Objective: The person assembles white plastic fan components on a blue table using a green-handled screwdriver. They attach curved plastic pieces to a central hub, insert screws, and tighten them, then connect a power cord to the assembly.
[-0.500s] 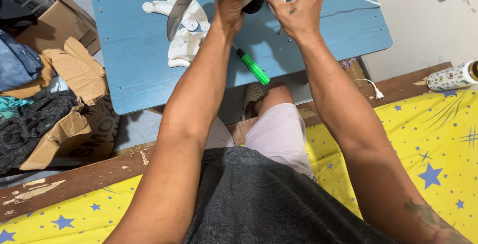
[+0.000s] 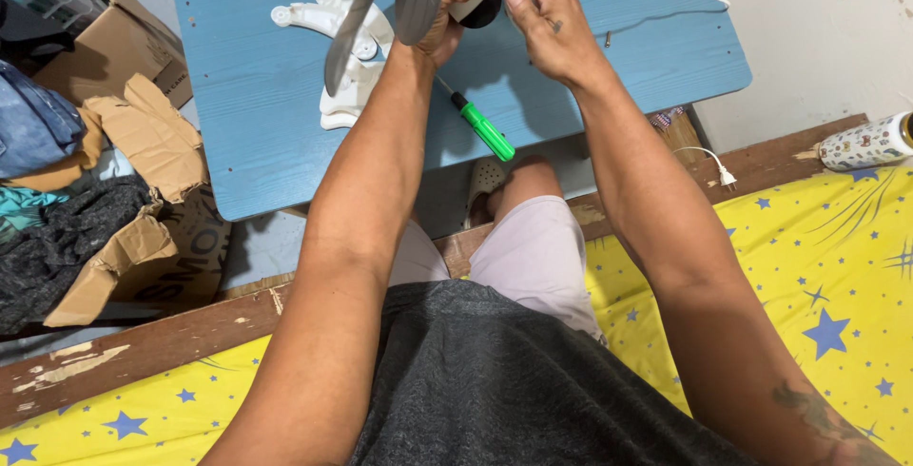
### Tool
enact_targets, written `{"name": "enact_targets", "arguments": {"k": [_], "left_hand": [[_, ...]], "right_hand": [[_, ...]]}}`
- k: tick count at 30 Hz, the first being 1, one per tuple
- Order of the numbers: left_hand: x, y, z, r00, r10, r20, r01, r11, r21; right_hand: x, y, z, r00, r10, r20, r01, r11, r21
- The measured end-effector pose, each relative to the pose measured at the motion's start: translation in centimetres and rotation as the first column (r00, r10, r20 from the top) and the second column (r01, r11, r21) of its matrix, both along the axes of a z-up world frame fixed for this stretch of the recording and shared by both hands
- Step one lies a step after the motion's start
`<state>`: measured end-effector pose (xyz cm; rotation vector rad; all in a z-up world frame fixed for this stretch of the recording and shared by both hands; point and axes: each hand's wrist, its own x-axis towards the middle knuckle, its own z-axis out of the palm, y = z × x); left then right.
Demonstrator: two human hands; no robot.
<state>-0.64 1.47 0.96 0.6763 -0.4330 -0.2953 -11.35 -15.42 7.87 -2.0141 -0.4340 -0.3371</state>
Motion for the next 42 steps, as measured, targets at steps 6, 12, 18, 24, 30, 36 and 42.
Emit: {"name": "enact_targets", "arguments": {"k": [6,12,18,24,30,36,42], "left_hand": [[0.4,-0.4,-0.8,0.999,-0.045,-0.022,0.046,0.998,0.041],[-0.6,-0.2,1.2,0.994,-0.015,0.11,0.004,0.995,0.099],[-1.3,-0.6,3.1,0.98,0.167,0.106,-0.188,0.954,0.232],[-1.0,-1.1,1.3,0.976,0.218,0.012,-0.215,0.95,0.227],[0.4,-1.3,-1.8,0.95,0.304,-0.074,-0.261,0.902,0.344],[1.7,-2.4,-3.0,0.943,0.33,-0.043,-0.284,0.867,0.408],[1.1,-2.6,-2.6,0.948,0.302,-0.101,-0.23,0.869,0.438]], "right_hand": [[-0.2,0.3,-0.4,0.99,-0.124,-0.06,0.121,0.991,-0.056],[0.1,0.5,-0.7,0.986,-0.154,0.059,0.156,0.987,-0.042],[0.3,0.5,-0.8,0.983,-0.182,0.031,0.184,0.982,-0.048],[2.8,-2.2,-5.2,0.98,-0.188,-0.065,0.177,0.974,-0.144],[4.3,-9.9,-11.3,0.909,-0.389,-0.151,0.38,0.921,-0.083],[2.7,-14.9,-14.7,0.661,-0.745,0.09,0.682,0.547,-0.485],[3.3,-14.4,-15.4,0.641,-0.768,-0.005,0.68,0.571,-0.46]]}}
